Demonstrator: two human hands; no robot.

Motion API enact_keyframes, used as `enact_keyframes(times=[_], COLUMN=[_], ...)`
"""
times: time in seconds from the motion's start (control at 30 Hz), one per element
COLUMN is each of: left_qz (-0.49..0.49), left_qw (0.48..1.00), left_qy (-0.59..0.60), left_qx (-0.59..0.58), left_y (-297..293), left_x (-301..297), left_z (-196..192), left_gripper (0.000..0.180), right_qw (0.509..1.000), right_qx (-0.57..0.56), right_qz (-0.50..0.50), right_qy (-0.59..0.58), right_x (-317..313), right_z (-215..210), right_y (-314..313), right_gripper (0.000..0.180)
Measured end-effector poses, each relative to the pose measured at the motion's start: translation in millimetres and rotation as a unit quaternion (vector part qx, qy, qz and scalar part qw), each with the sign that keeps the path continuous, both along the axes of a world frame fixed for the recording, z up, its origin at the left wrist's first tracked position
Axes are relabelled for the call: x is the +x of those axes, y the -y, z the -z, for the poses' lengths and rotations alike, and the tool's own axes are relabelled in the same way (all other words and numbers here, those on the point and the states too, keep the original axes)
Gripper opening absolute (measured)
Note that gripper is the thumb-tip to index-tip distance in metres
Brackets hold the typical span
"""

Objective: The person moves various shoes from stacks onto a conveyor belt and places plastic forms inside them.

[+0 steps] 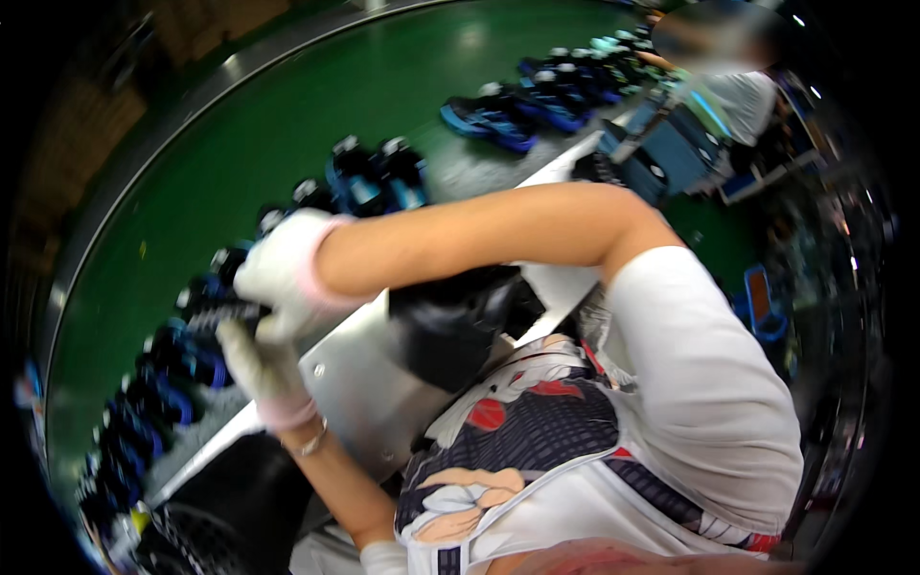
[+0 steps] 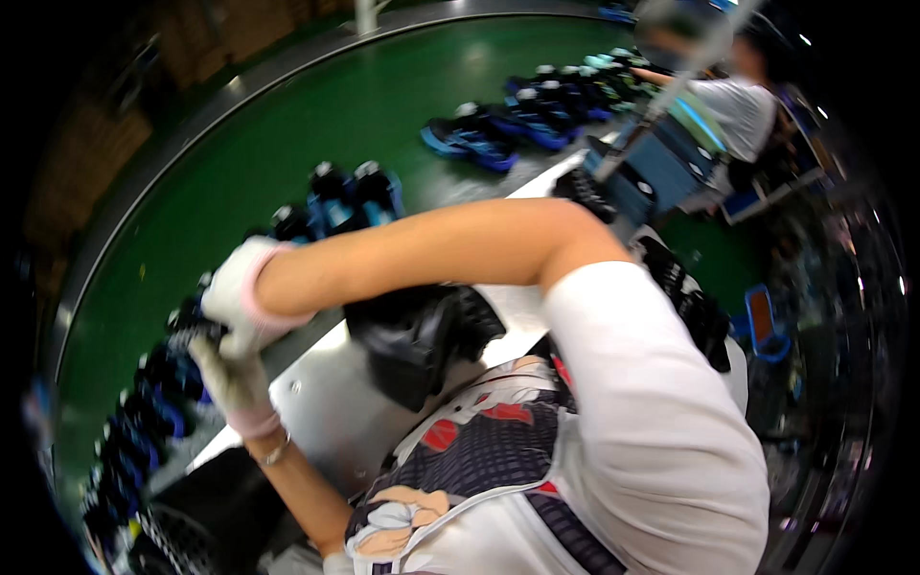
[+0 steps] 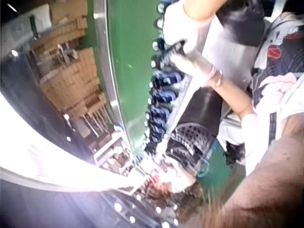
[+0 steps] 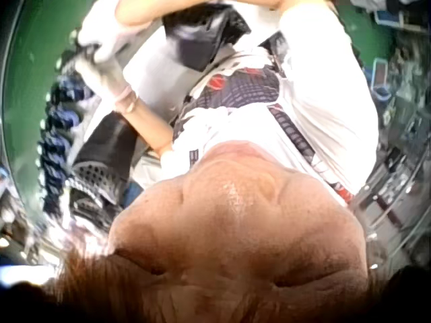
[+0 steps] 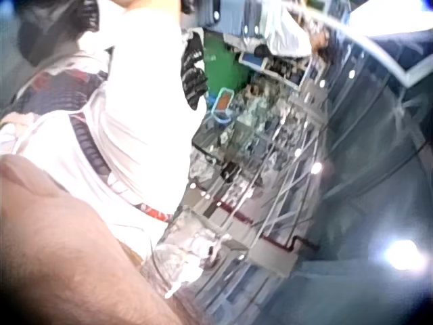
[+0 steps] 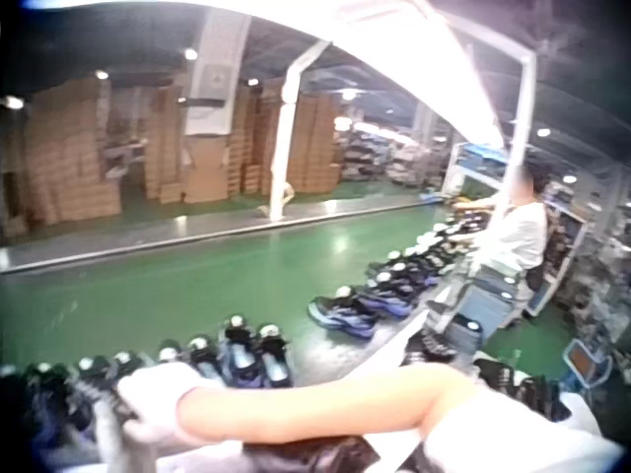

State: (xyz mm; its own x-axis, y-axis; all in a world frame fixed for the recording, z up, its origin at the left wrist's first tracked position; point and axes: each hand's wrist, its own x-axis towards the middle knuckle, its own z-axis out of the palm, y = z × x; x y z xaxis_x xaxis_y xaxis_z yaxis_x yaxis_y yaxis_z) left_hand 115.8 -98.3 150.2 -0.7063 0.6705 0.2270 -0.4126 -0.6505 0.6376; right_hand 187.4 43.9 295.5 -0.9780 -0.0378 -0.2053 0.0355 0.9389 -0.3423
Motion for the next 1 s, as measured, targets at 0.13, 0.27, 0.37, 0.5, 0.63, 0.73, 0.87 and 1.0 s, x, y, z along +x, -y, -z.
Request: enact_keyframes(times=[0.13,0.27,0.37,0.5,0.63,0.73,0.87,1.0], left_qz=[0.079,-0.013,-0.21,-0.213,-0.265,-0.213,-0.209,-0.189], left_qw=[0.995,0.963,0.784,0.749,0.639,0.614,0.612,0.636], left_qy=[0.042,-0.016,-0.331,-0.415,-0.475,-0.479,-0.48,-0.466], left_qx=[0.05,-0.267,-0.481,-0.471,-0.544,-0.589,-0.592,-0.585], left_y=[18,25,36,29,28,15,16,12], left_x=[-26,-25,-29,-38,-47,-56,-61,-65], left_z=[13,-12,7,54,62,63,64,73], left_gripper=[0.04,0.039,0.048,0.048,0.035,0.025,0.022,0.023], right_qw=[0.999,0.995,0.993,0.989,0.984,0.983,0.978,0.967], right_qx=[-0.048,-0.072,-0.012,-0.019,-0.019,-0.01,0.013,0.111], right_qz=[0.001,0.061,0.115,0.121,0.114,0.097,0.086,0.074], right_qy=[-0.012,-0.01,0.018,0.082,0.137,0.155,0.189,0.216], right_x=[-25,-28,-35,-43,-56,-79,-117,-156], right_z=[9,6,11,35,42,45,49,67], right_y=[8,-4,-14,-22,-20,-18,-9,4], right_gripper=[0.043,0.045,0.046,0.055,0.057,0.059,0.057,0.054])
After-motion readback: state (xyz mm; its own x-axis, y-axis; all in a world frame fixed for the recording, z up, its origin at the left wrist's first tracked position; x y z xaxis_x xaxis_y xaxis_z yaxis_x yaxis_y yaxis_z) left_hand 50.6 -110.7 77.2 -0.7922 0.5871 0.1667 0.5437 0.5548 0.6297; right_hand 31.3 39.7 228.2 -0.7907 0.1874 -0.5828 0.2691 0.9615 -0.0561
